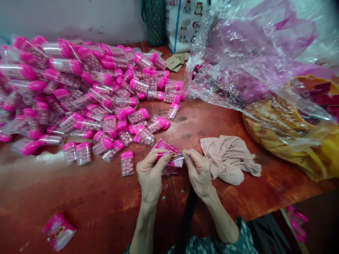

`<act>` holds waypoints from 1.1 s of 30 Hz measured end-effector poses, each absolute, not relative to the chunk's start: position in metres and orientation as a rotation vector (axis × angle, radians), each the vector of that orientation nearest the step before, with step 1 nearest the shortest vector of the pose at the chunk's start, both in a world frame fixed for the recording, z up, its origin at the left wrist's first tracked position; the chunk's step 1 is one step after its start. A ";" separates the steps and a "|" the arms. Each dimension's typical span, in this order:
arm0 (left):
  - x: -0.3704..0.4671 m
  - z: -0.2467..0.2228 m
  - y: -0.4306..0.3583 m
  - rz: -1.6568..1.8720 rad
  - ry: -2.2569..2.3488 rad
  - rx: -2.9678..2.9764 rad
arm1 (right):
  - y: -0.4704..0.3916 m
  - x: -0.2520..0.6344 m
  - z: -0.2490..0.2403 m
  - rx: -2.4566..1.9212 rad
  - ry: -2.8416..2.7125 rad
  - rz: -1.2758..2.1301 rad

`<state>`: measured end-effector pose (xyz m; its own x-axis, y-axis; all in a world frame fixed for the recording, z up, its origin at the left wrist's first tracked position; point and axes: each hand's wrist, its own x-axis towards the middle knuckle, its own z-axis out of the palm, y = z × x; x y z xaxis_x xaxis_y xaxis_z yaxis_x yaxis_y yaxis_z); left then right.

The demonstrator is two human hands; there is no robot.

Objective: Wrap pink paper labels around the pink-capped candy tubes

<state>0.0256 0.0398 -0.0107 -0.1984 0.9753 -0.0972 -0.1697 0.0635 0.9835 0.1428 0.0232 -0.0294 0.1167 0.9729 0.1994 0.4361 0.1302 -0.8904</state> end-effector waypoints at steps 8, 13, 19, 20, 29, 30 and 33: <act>0.003 -0.010 0.047 1.570 1.213 0.579 | 0.019 0.152 -0.026 -1.705 -1.319 0.420; -0.017 -0.014 0.046 1.683 1.248 0.411 | 0.016 0.132 -0.032 -1.824 -1.534 0.347; -0.027 -0.016 0.044 1.753 1.219 0.323 | -0.001 0.131 -0.052 -1.704 -1.683 0.160; -0.027 -0.017 0.043 1.764 1.213 0.306 | -0.003 0.132 -0.052 -1.684 -1.688 0.207; -0.023 -0.020 0.041 1.677 1.131 0.225 | 0.011 0.151 -0.037 -1.675 -1.459 0.876; -0.022 -0.020 0.041 1.662 1.108 0.209 | 0.011 0.156 -0.035 -1.671 -1.490 0.858; -0.020 -0.020 0.041 1.647 1.030 0.156 | -0.001 0.162 -0.032 -1.660 -1.616 0.604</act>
